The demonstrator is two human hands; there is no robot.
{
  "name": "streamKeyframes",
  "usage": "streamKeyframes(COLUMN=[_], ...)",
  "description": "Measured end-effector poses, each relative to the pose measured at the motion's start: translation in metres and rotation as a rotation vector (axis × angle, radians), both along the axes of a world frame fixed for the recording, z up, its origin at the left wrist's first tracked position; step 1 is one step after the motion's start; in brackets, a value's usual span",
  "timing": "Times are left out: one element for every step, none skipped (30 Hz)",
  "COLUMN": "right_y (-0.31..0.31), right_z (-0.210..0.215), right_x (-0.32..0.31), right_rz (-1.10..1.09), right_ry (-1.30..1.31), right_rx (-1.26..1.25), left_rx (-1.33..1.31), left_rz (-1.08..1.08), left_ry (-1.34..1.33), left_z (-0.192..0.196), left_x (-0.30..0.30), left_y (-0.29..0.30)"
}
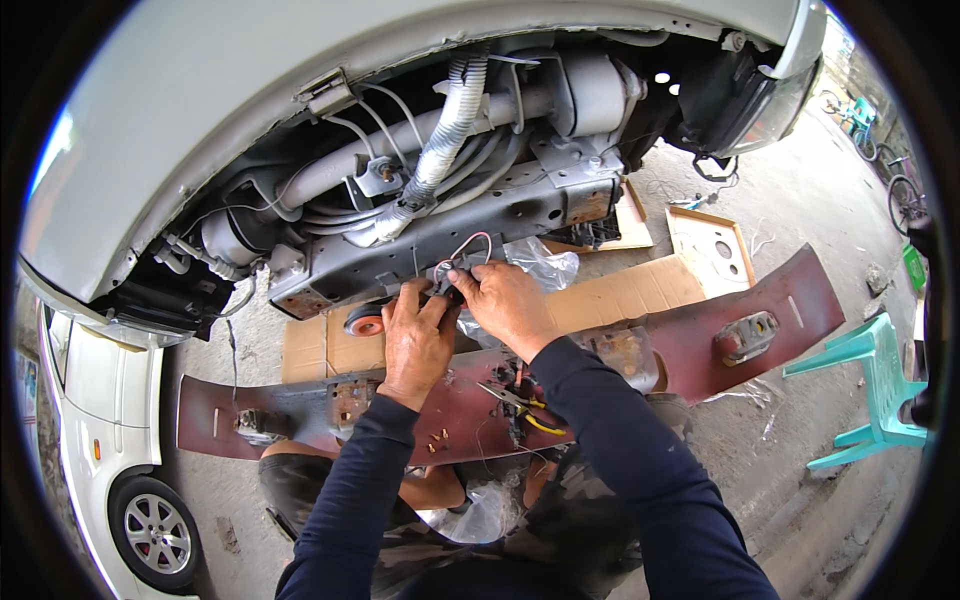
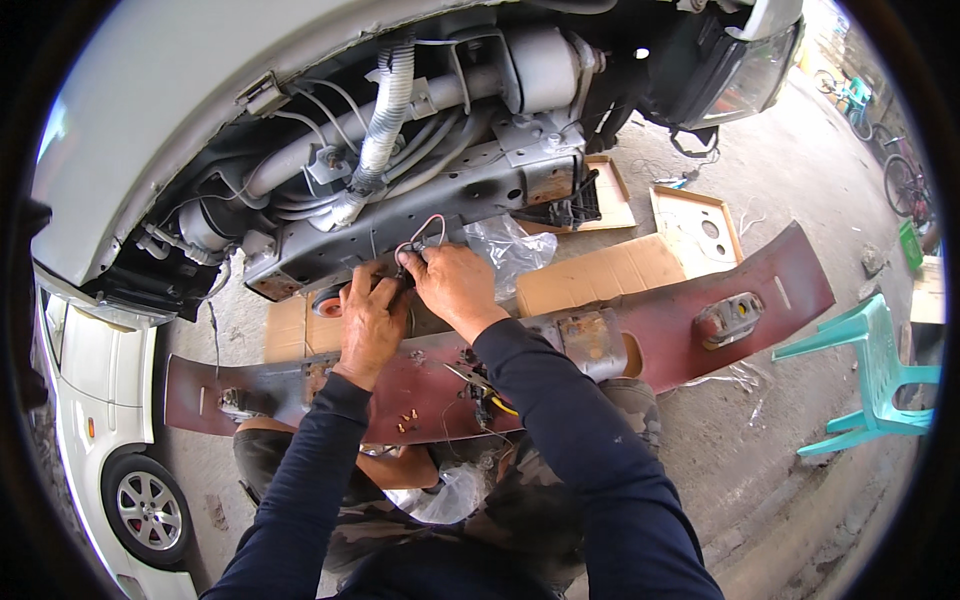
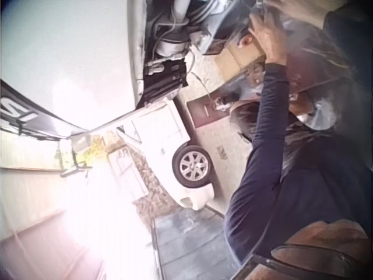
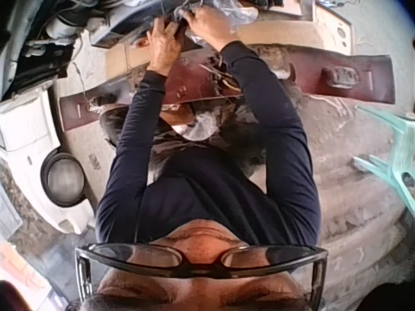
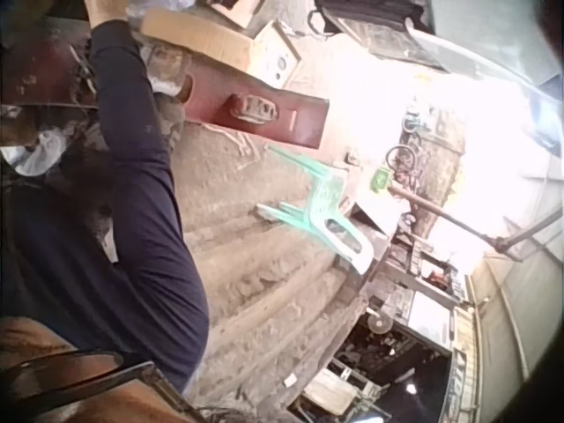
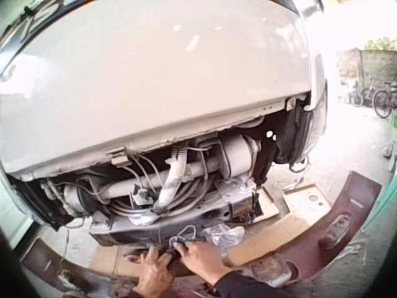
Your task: The person sits on the ground under the front of a white car and works on the vehicle's wiring. They use pliers and a screwdriver to strip, twist, and connect wires near the front bumper area.
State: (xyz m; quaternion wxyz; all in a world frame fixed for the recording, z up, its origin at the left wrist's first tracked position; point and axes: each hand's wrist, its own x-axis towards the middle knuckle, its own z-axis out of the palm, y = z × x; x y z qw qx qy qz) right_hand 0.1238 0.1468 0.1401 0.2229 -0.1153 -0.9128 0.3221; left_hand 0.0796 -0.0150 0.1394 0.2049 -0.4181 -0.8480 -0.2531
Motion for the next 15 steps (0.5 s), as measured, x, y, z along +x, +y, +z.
streamKeyframes(right_y=[-0.001,-0.001,0.002,0.005,0.009,0.012,0.016,0.019,0.021,0.022,0.023,0.023,0.023,0.023,0.023], right_z=[-0.001,-0.003,-0.006,-0.009,-0.012,-0.015,-0.017,-0.019,-0.019,-0.019,-0.019,-0.018,-0.017,-0.016,-0.015], right_x=[-0.002,-0.002,0.002,0.004,0.007,0.009,0.011,0.011,0.01,0.009,0.009,0.008,0.008,0.008,0.008], right_rz=[0.007,0.024,0.08,0.134,0.198,0.236,0.248,0.267,0.278,0.301,0.305,0.318,0.324,0.326,0.319], right_ry=[0.032,0.036,0.007,0.036,0.076,0.043,-0.013,-0.03,-0.056,-0.063,-0.062,-0.043,-0.041,-0.03,-0.034], right_rx=[0.023,0.034,0.004,-0.049,-0.105,-0.167,-0.214,-0.252,-0.29,-0.333,-0.32,-0.311,-0.298,-0.334,-0.364], left_rx=[0.026,0.021,0.039,0.05,0.02,-0.004,-0.039,-0.057,-0.079,-0.084,-0.088,-0.074,-0.059,-0.058,-0.075], left_rz=[-0.009,-0.036,-0.072,-0.112,-0.125,-0.17,-0.213,-0.263,-0.268,-0.279,-0.298,-0.307,-0.32,-0.32,-0.28], left_ry=[-0.021,-0.047,-0.062,-0.08,-0.092,-0.091,-0.099,-0.095,-0.113,-0.117,-0.112,-0.104,-0.091,-0.09,-0.164], left_z=[0.003,0.005,0.007,0.009,0.012,0.013,0.014,0.015,0.016,0.017,0.017,0.017,0.018,0.017,0.017], left_x=[-0.003,-0.005,-0.009,-0.012,-0.014,-0.014,-0.014,-0.015,-0.015,-0.015,-0.016,-0.018,-0.019,-0.02,-0.02], left_y=[-0.001,-0.003,-0.004,-0.004,-0.005,-0.007,-0.007,-0.006,-0.006,-0.005,-0.004,-0.003,-0.003,-0.003,-0.004])
